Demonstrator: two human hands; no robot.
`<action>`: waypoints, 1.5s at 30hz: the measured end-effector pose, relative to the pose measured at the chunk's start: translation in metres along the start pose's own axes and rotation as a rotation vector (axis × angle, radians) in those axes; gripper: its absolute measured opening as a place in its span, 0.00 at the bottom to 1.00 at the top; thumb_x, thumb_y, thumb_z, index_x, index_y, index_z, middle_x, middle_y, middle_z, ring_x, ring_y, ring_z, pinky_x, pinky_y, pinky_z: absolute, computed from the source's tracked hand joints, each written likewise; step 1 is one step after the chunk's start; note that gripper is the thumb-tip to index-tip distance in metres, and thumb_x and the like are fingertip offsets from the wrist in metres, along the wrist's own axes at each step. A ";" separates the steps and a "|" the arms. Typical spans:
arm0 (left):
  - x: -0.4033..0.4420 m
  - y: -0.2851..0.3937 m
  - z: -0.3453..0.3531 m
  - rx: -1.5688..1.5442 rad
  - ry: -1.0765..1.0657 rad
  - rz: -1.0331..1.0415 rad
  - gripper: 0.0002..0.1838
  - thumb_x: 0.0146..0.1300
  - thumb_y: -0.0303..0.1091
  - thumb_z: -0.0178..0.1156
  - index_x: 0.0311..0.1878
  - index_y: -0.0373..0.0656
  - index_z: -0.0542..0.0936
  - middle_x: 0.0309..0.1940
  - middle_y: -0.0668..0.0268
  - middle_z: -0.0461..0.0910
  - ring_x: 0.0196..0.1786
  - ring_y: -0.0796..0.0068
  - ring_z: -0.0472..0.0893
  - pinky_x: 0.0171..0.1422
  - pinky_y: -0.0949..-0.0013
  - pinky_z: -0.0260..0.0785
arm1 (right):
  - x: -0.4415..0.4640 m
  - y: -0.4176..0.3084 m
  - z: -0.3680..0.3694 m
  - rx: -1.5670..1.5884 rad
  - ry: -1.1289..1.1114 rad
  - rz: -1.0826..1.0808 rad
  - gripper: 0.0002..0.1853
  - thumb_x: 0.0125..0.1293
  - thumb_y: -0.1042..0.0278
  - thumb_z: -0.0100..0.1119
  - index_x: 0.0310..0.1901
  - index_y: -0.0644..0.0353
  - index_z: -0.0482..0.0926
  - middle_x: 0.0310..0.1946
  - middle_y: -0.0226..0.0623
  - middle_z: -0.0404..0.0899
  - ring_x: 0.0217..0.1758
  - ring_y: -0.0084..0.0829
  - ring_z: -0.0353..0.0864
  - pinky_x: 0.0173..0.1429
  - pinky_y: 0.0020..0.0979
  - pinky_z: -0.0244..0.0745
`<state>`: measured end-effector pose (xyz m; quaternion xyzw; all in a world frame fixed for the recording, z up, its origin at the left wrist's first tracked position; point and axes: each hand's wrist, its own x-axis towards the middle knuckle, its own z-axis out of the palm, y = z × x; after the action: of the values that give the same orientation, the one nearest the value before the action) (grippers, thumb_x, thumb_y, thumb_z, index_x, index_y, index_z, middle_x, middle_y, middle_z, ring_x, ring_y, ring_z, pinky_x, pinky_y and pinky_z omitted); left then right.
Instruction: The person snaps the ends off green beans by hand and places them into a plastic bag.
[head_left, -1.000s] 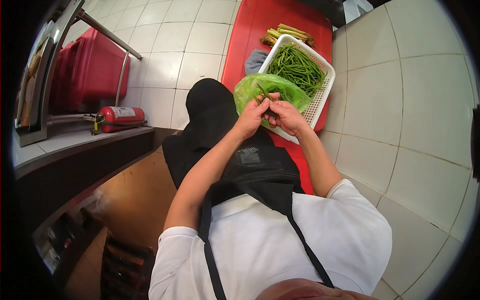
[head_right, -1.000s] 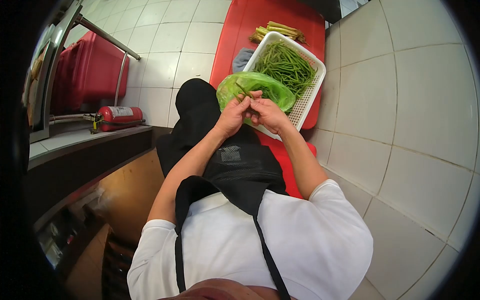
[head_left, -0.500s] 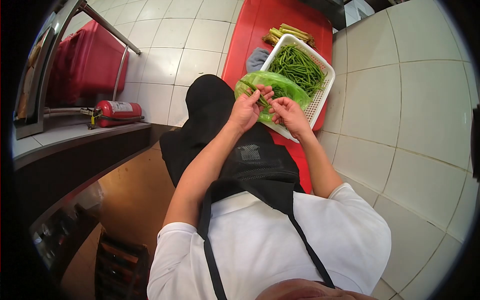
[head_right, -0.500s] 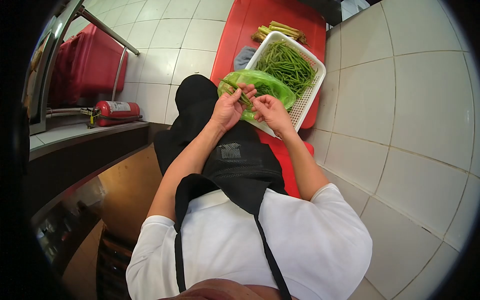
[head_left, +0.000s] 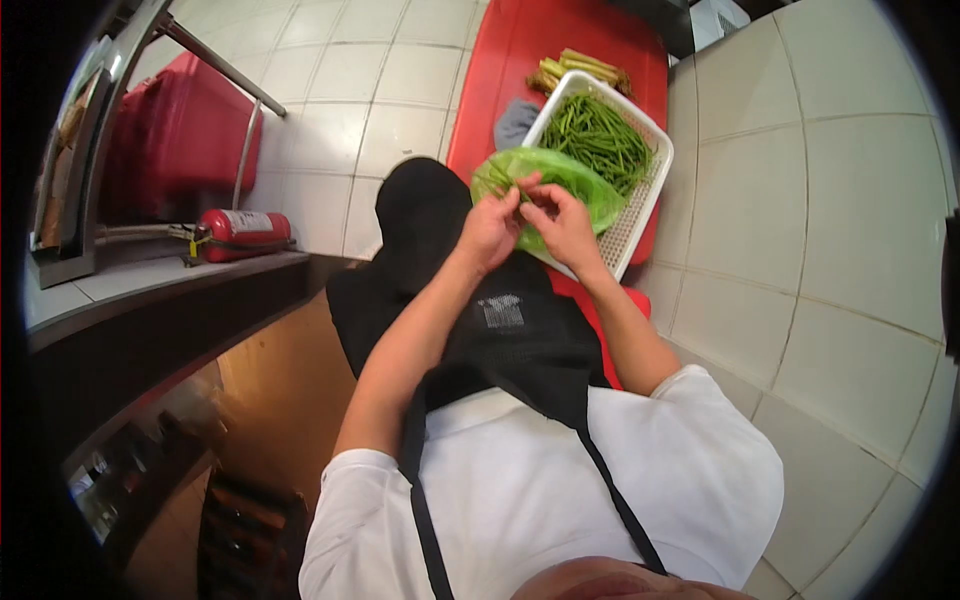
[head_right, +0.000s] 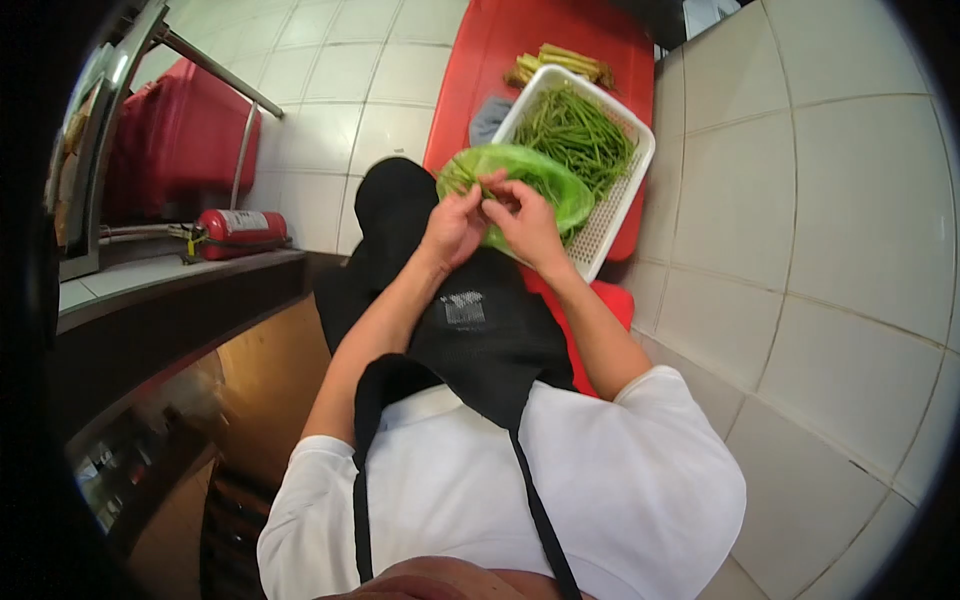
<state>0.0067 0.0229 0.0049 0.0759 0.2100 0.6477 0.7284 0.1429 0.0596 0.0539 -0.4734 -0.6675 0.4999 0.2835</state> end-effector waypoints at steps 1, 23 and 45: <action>0.004 -0.003 -0.005 0.052 -0.003 0.026 0.19 0.77 0.34 0.48 0.65 0.35 0.72 0.58 0.60 0.77 0.63 0.67 0.75 0.71 0.61 0.64 | 0.005 -0.001 0.004 0.070 -0.017 0.000 0.15 0.64 0.69 0.65 0.51 0.64 0.81 0.41 0.40 0.84 0.44 0.25 0.82 0.50 0.29 0.77; -0.003 -0.005 0.000 0.030 -0.007 0.037 0.24 0.76 0.31 0.49 0.71 0.36 0.61 0.66 0.55 0.71 0.68 0.64 0.71 0.77 0.61 0.58 | 0.005 -0.013 0.012 -0.283 0.038 0.029 0.12 0.63 0.63 0.63 0.35 0.66 0.80 0.22 0.41 0.79 0.24 0.30 0.77 0.32 0.35 0.72; -0.007 0.022 0.041 0.093 0.188 0.259 0.11 0.74 0.27 0.52 0.56 0.37 0.74 0.47 0.60 0.80 0.50 0.70 0.80 0.55 0.67 0.74 | 0.011 -0.036 0.002 -0.127 -0.077 -0.018 0.08 0.68 0.68 0.62 0.36 0.66 0.80 0.25 0.23 0.76 0.29 0.14 0.70 0.33 0.23 0.67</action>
<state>0.0032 0.0261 0.0516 0.0748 0.2954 0.7300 0.6117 0.1239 0.0670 0.0859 -0.4647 -0.7126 0.4719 0.2314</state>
